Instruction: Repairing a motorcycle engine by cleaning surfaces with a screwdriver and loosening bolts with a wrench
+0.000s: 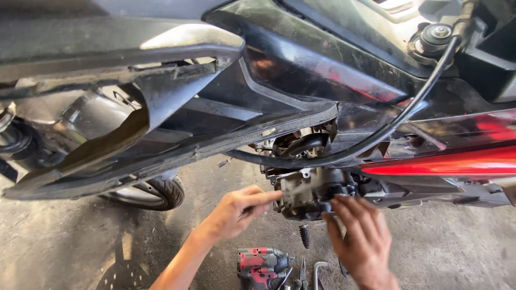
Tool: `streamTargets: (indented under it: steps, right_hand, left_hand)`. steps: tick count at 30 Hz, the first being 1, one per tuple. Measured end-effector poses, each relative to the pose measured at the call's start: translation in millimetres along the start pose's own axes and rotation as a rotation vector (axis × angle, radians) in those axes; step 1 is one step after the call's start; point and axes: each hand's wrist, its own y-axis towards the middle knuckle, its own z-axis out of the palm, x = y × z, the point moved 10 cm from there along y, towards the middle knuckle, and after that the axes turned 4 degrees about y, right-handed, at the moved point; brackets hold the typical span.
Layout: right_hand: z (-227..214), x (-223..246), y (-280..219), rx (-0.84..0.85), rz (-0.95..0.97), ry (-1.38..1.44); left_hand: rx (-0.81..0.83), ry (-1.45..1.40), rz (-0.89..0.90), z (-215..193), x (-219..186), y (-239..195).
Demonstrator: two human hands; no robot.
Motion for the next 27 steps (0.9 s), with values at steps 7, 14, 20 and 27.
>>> streamTargets:
  steps: [7,14,20,27]
  right_hand:
    - [61.0,41.8,17.5,0.178,-0.081,-0.021]
    - [97.0,25.5,19.7,0.25,-0.018,-0.231]
    - [100.4,19.2,26.2,0.257,-0.011,-0.253]
    - [101.5,12.7,32.6,0.253,-0.026,-0.224]
  left_hand:
    - [-0.162,0.25,0.07,-17.7,-3.5,33.6]
    - [-0.099,0.313,0.072,-17.1,13.6,54.8]
    - [-0.131,0.339,0.012,-9.2,24.7,58.0]
    - [-0.175,0.325,0.023,2.8,56.8,55.1]
